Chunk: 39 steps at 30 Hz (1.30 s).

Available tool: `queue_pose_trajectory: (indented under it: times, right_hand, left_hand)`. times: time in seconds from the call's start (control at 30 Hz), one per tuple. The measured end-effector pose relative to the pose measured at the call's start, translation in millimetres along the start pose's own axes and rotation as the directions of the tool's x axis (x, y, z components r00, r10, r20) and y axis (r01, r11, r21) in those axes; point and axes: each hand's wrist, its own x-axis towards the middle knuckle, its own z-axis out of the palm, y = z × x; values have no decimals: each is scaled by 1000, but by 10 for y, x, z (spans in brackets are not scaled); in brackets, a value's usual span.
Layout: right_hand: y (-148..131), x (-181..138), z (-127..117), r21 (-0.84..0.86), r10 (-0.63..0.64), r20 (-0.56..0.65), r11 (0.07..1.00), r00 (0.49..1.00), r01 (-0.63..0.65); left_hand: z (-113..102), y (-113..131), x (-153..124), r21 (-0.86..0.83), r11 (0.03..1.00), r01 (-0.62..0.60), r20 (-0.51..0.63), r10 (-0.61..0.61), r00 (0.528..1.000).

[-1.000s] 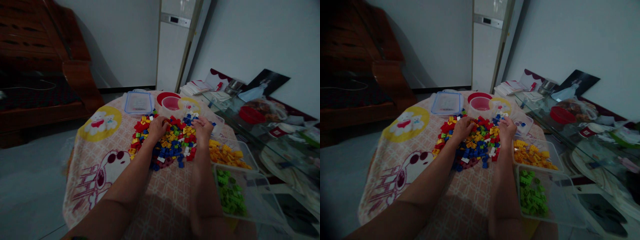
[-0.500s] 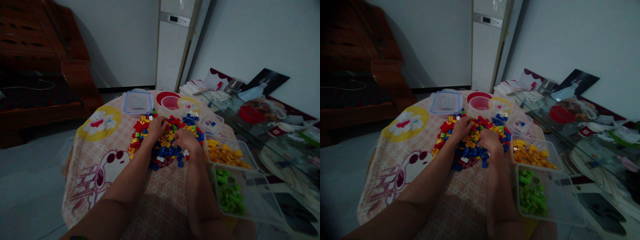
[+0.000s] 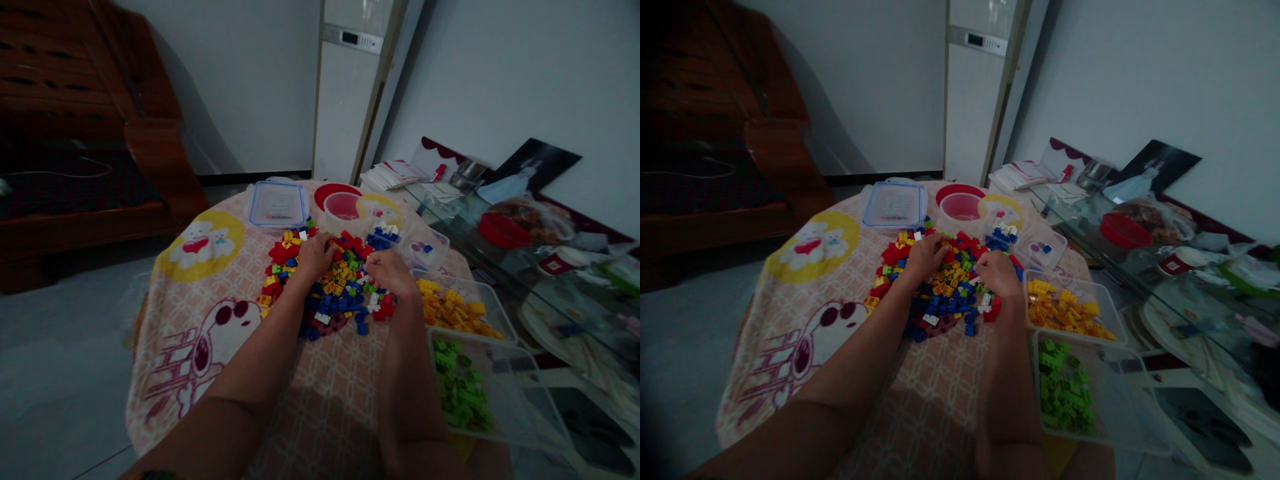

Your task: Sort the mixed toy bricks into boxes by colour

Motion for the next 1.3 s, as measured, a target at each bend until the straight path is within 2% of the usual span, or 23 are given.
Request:
queue_pose_trajectory:
  times: [0.13, 0.27, 0.33, 0.43, 0.53, 0.63, 0.73, 0.87, 0.93, 1.0, 1.17, 1.3]
  right_hand:
    - [129, 74, -22, 144, 37, -241, 990, 970, -2]
    - [198, 191, 34, 379, 152, -433, 925, 888, 26]
    - [219, 252, 63, 464, 164, -497, 880, 852, 101]
    - [238, 307, 73, 476, 87, -550, 850, 830, 227]
    - [245, 305, 54, 407, 46, -554, 886, 831, 222]
    - [256, 272, 39, 290, 34, -522, 947, 852, 140]
    - [252, 214, 21, 161, 40, -431, 986, 901, 33]
    - [183, 77, -54, -37, 71, -160, 996, 984, -78]
    - [141, 10, -97, -97, 106, -16, 990, 994, -107]
    - [113, -31, -121, -141, 130, 70, 983, 989, -119]
    - [127, -25, -99, -253, 146, 110, 961, 983, -115]
    - [164, 0, -81, -197, 160, 70, 970, 985, -143]
  left_hand:
    - [-12, 19, -9, 3, 1000, 18, 8, -18, 1000]
    - [-15, 25, -13, 0, 1000, 22, -3, -22, 1000]
    - [-15, 26, -12, -4, 1000, 18, -5, -18, 1000]
    - [-11, 24, -10, -9, 1000, 16, -4, -16, 1000]
    - [1, 11, -7, -15, 1000, 11, -10, -11, 1000]
    - [13, -2, -3, -23, 1000, 1, -15, -2, 1000]
    - [17, -5, -2, -24, 1000, 2, -14, -2, 1000]
    - [7, 2, -5, -20, 1000, 6, -5, -6, 1000]
    - [2, 5, -9, -24, 1000, 10, -5, -10, 1000]
    - [-3, 8, -11, -26, 1000, 16, -8, -16, 1000]
    - [-13, 22, -11, -15, 1000, 21, -8, -21, 1000]
    - [-8, 20, -12, -21, 1000, 13, -5, -13, 1000]
